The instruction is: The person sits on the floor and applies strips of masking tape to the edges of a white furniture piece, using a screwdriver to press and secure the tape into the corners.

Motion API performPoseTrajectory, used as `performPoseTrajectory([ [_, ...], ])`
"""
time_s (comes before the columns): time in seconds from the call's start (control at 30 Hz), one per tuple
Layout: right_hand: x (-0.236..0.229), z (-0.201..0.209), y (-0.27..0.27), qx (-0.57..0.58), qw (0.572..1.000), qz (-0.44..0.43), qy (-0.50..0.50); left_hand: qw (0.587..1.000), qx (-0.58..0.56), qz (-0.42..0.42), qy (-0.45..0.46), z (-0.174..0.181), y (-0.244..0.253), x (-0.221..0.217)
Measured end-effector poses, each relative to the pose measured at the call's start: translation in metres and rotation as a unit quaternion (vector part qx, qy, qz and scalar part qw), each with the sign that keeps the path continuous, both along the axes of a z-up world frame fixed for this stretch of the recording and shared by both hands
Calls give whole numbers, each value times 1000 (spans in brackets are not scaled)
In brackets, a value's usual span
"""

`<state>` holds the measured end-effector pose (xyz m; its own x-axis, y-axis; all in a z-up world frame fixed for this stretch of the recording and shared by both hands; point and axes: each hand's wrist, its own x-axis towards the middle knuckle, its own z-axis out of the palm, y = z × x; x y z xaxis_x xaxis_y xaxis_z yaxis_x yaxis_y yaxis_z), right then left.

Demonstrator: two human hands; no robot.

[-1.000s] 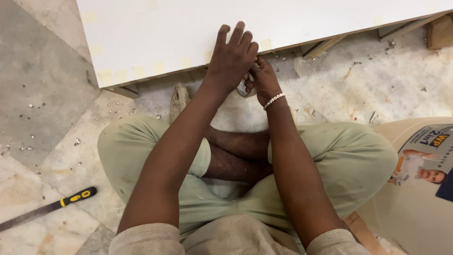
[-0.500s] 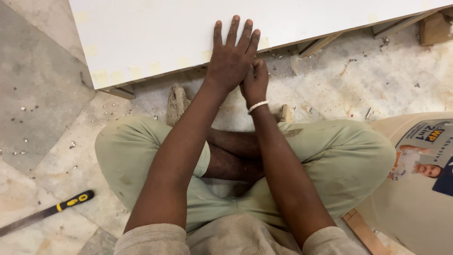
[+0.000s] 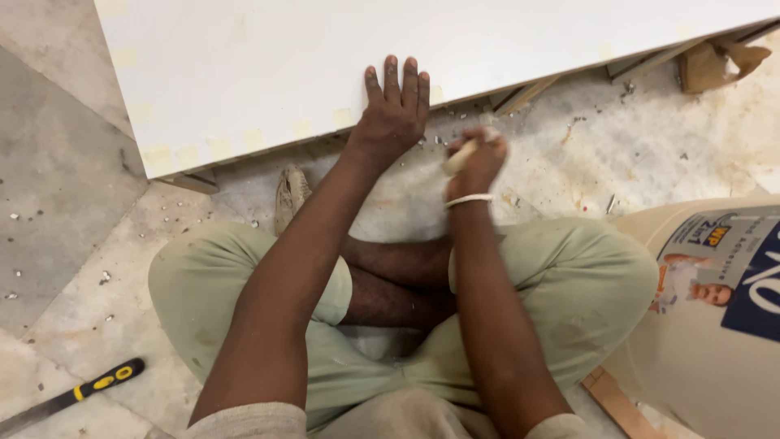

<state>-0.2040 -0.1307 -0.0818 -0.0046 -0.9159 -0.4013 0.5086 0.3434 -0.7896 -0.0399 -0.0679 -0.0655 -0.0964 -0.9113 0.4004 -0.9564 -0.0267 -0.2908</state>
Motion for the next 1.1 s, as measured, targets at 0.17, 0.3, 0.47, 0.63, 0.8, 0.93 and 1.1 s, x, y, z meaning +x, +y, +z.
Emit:
performPoseTrajectory([
  [0.17,-26,50,-82,27,999,-20,5,995,21,30,90,11,-5,-8],
  [0.3,-15,63,-103,43,996,9,83,986,35,43,158,25,-19,-7],
  [0.47,-6,30,-108,-59,997,7,52,988,73,60,124,25,-24,-1],
  [0.63,-4,37,-104,-99,991,56,74,992,106,45,59,21,-27,15],
  [0.8,6,33,-69,-118,983,93,106,985,161,39,49,24,-1,51],
  [0.93,32,38,-26,-105,977,134,128,978,195,34,60,51,42,85],
  [1.1,54,46,15,-115,977,152,94,981,183,51,43,50,83,103],
])
